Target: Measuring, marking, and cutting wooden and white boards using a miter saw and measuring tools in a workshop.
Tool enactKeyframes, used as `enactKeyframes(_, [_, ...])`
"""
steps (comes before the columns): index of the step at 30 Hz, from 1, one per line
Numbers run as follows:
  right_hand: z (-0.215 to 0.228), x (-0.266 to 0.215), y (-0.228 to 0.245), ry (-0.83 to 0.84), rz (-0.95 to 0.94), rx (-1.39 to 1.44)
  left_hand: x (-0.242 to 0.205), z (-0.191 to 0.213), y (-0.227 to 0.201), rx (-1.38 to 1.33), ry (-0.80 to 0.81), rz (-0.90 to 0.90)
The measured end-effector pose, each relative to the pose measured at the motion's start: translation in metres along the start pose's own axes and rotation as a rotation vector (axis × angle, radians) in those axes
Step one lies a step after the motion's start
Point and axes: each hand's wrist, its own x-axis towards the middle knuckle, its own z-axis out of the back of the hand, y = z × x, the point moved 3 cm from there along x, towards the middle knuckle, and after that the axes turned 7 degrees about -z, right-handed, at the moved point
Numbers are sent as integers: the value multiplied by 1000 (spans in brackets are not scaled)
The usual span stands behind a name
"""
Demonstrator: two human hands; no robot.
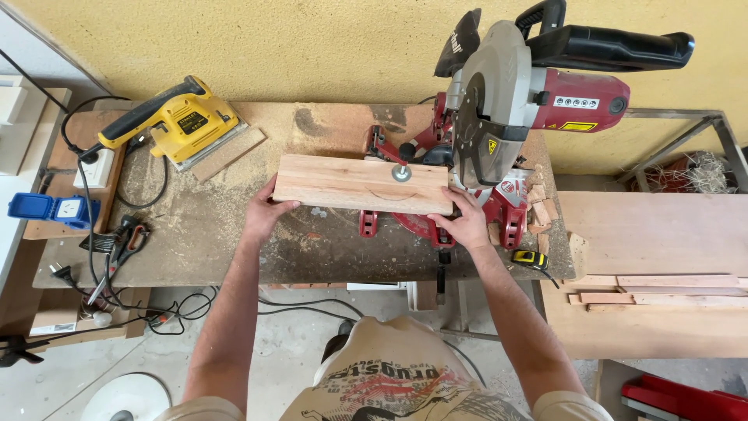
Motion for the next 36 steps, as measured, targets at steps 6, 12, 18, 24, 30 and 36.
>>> enactKeyframes(6, [1, 1, 3, -7, 2, 3, 6, 8, 21, 49, -29, 11])
enactKeyframes(12, [1, 1, 4, -7, 7, 0, -4, -5, -13, 36, 16, 22])
enactKeyframes(18, [1, 0, 3, -14, -5, 9, 2, 2, 9, 77, -40, -5])
enactKeyframes(24, [0, 0, 3, -10, -7, 6, -9, -10, -27, 506, -49, -169])
enactKeyframes(30, [2, 2, 8, -6, -20, -19, -18, -101, -75, 1129, 137, -835])
enactKeyframes(36, [1, 1, 7, -8, 11, -46, -26, -251, -40, 1056, 484, -1039])
